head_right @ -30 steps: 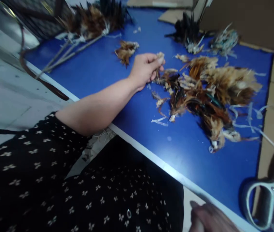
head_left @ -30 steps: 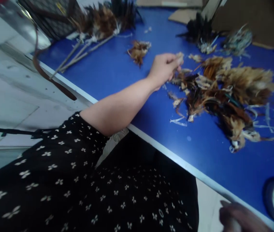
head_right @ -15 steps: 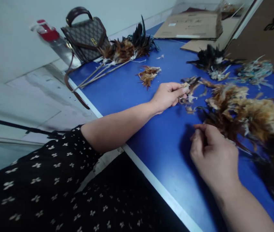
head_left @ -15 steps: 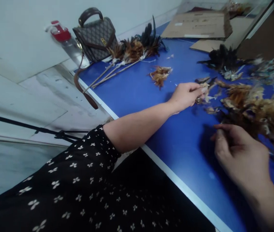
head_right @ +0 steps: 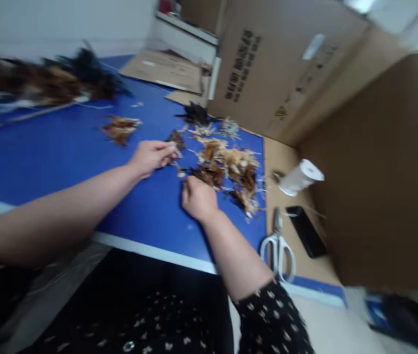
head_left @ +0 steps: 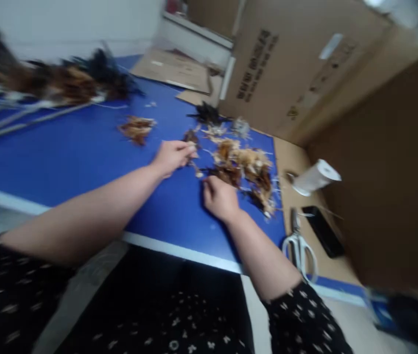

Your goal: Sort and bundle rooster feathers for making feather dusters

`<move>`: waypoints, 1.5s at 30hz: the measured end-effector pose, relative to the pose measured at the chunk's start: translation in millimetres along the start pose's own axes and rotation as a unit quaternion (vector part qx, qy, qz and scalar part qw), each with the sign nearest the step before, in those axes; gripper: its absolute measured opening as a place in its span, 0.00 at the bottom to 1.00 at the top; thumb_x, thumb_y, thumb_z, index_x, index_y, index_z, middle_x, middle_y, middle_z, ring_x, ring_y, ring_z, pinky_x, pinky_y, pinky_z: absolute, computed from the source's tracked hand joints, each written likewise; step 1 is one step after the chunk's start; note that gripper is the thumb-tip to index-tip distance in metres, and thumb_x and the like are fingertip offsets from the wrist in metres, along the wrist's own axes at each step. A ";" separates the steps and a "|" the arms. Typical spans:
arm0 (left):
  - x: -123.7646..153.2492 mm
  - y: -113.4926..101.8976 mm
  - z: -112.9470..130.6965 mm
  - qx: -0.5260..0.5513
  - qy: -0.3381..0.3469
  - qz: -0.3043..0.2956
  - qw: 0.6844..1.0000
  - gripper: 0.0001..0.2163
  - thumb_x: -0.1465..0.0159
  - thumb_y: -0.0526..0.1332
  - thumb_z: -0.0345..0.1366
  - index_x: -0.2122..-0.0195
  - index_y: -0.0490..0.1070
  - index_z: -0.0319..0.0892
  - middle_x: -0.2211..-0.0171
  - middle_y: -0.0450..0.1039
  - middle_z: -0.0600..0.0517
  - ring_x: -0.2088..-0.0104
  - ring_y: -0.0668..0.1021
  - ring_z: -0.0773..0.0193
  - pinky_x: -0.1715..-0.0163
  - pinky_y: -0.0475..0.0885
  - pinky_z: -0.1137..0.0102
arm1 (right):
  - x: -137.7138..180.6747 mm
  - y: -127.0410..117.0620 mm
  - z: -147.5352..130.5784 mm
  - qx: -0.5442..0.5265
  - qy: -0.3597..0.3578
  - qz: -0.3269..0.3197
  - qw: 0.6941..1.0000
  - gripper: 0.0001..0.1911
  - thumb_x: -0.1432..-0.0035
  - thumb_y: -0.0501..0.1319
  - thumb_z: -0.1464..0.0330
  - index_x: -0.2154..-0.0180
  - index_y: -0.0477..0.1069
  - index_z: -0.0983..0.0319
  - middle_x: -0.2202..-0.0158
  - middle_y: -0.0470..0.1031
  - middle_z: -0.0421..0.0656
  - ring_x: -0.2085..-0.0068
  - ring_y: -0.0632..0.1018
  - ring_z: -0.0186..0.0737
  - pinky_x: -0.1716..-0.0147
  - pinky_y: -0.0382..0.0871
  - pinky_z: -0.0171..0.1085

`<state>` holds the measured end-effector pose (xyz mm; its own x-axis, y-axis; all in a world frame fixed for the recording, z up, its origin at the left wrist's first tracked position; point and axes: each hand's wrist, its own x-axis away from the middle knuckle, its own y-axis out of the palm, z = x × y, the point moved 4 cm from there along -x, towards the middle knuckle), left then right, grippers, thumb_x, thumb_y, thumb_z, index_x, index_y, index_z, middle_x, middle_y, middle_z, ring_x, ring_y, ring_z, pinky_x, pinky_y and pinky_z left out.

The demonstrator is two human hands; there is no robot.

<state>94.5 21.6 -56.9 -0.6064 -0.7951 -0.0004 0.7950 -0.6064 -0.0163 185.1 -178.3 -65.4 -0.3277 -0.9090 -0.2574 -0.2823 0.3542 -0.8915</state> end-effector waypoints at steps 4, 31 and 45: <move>-17.9 -2.4 -24.8 -0.031 0.033 -0.003 0.999 0.11 0.31 0.74 0.45 0.64 0.83 0.43 0.77 0.75 0.53 0.77 0.65 0.67 0.72 0.54 0.68 | -1.8 2.3 4.7 0.023 -0.003 -0.040 0.999 0.11 0.16 0.66 0.63 0.41 0.81 0.61 0.47 0.86 0.44 0.48 0.87 0.44 0.44 0.85 0.47; -17.5 -6.7 -7.8 0.021 0.036 0.046 0.998 0.10 0.25 0.73 0.38 0.63 0.80 0.40 0.72 0.82 0.53 0.81 0.67 0.73 0.77 0.59 0.71 | -2.8 -5.8 39.9 -0.086 -0.056 0.252 0.962 0.20 0.16 0.67 0.53 0.38 0.80 0.61 0.50 0.86 0.45 0.57 0.86 0.40 0.52 0.87 0.45; -10.0 -14.8 -5.8 -0.061 -0.005 0.093 0.994 0.16 0.19 0.70 0.48 0.43 0.81 0.40 0.51 0.83 0.48 0.57 0.85 0.62 0.56 0.86 0.64 | 7.0 -6.5 26.1 -0.127 -0.141 0.297 0.936 0.17 0.17 0.69 0.54 0.41 0.81 0.60 0.51 0.85 0.44 0.59 0.84 0.37 0.57 0.86 0.40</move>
<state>88.6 38.6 -62.5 -0.4486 -0.8937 -0.0043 0.8853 -0.4437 -0.1390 208.1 -192.7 -71.1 -0.2536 -0.5443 -0.7997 -0.3426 0.8236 -0.4520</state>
